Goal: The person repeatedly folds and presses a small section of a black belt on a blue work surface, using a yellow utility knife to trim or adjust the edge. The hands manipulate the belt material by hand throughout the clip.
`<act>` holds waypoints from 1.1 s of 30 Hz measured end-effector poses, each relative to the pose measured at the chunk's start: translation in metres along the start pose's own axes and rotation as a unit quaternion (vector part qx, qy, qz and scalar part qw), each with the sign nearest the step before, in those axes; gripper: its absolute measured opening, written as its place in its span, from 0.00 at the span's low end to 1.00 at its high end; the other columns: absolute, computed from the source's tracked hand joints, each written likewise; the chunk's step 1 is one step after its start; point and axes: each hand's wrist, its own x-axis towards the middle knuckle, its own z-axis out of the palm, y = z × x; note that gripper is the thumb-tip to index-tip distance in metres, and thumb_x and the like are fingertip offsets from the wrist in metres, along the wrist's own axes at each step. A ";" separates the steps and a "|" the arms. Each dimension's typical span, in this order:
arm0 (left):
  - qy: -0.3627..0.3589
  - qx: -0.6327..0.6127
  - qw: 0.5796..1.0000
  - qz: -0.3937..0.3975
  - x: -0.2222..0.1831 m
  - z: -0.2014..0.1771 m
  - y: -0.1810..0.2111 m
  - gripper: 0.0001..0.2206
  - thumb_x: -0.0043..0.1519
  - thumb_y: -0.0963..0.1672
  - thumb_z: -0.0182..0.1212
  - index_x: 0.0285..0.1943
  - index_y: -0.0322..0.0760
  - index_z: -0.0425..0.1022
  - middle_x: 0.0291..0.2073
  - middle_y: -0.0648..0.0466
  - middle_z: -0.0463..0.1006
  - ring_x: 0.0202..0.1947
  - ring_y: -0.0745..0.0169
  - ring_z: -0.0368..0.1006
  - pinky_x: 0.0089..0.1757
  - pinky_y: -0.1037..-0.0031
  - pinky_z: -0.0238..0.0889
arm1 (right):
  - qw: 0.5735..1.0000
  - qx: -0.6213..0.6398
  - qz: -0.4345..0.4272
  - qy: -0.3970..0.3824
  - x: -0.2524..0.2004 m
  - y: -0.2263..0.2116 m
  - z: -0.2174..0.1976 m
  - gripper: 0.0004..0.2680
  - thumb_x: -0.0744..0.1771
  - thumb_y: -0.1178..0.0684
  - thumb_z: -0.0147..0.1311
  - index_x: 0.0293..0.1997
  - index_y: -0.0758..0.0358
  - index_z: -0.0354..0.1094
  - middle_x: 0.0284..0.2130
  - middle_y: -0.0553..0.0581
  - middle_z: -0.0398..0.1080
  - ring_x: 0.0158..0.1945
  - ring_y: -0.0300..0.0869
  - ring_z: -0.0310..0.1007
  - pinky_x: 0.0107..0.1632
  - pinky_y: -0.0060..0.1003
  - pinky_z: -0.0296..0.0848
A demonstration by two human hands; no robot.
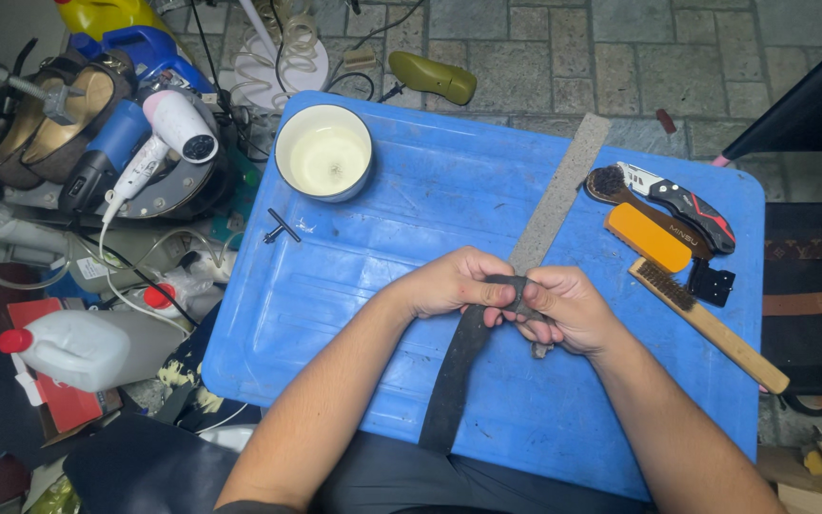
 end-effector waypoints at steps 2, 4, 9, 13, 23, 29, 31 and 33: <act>0.001 -0.029 1.000 0.010 0.003 0.000 -0.004 0.12 0.66 0.47 0.65 0.45 0.31 0.80 0.35 0.54 0.82 0.31 0.72 0.76 0.34 0.81 0.68 | 0.999 0.048 -0.009 -0.021 0.000 -0.001 0.002 0.13 0.72 0.50 0.51 0.37 0.74 0.71 0.16 0.55 0.67 0.16 0.33 0.59 0.20 0.28 0.58; -0.001 -0.060 0.998 0.014 0.004 0.000 -0.007 0.12 0.66 0.46 0.65 0.46 0.30 0.79 0.35 0.52 0.82 0.31 0.71 0.76 0.36 0.80 0.70 | 0.996 0.077 -0.017 -0.036 0.000 -0.002 0.004 0.13 0.72 0.51 0.51 0.38 0.74 0.71 0.17 0.56 0.68 0.17 0.33 0.59 0.20 0.28 0.57; -0.021 -0.105 0.994 0.020 0.003 -0.002 -0.015 0.12 0.67 0.46 0.65 0.48 0.28 0.78 0.35 0.52 0.81 0.32 0.69 0.76 0.38 0.79 0.71 | 0.996 0.075 -0.011 -0.043 -0.001 -0.004 0.007 0.13 0.71 0.50 0.51 0.39 0.77 0.71 0.26 0.62 0.72 0.16 0.31 0.58 0.20 0.28 0.55; -0.029 -0.145 0.989 0.020 0.004 -0.002 -0.021 0.12 0.67 0.46 0.66 0.47 0.28 0.78 0.35 0.51 0.81 0.33 0.68 0.77 0.39 0.78 0.71 | 0.993 0.086 -0.029 -0.071 -0.002 -0.002 0.005 0.14 0.71 0.49 0.52 0.38 0.77 0.71 0.29 0.66 0.74 0.17 0.31 0.58 0.20 0.28 0.55; 0.007 0.119 0.992 -0.039 -0.010 -0.004 0.010 0.13 0.66 0.48 0.63 0.40 0.32 0.82 0.30 0.54 0.81 0.24 0.72 0.72 0.29 0.80 0.65 | 0.972 -0.217 0.091 -0.010 -0.002 -0.032 0.019 0.11 0.69 0.49 0.51 0.38 0.67 0.76 0.20 0.54 0.75 0.19 0.33 0.70 0.21 0.29 0.66; 0.154 0.459 0.873 0.054 -0.022 0.027 0.030 0.12 0.65 0.49 0.61 0.35 0.37 0.81 0.21 0.48 0.80 0.22 0.55 0.76 0.28 0.66 0.66 | 0.873 -0.479 -0.015 0.084 0.000 -0.053 0.059 0.09 0.68 0.50 0.55 0.33 0.64 0.77 0.23 0.53 0.77 0.22 0.37 0.75 0.25 0.31 0.71; 0.188 0.540 0.809 0.135 -0.022 0.035 0.031 0.11 0.66 0.48 0.59 0.37 0.39 0.80 0.23 0.46 0.79 0.25 0.47 0.76 0.30 0.59 0.66 | 0.855 -0.501 -0.057 0.119 -0.003 -0.061 0.068 0.07 0.67 0.51 0.56 0.36 0.64 0.75 0.26 0.55 0.76 0.25 0.39 0.77 0.28 0.33 0.74; 0.238 0.577 0.757 0.191 -0.016 0.041 0.034 0.12 0.67 0.48 0.57 0.36 0.38 0.76 0.27 0.44 0.80 0.30 0.40 0.76 0.32 0.53 0.66 | 0.852 -0.495 -0.048 0.166 0.000 -0.070 0.075 0.08 0.65 0.53 0.55 0.41 0.65 0.74 0.30 0.57 0.77 0.29 0.44 0.80 0.28 0.37 0.78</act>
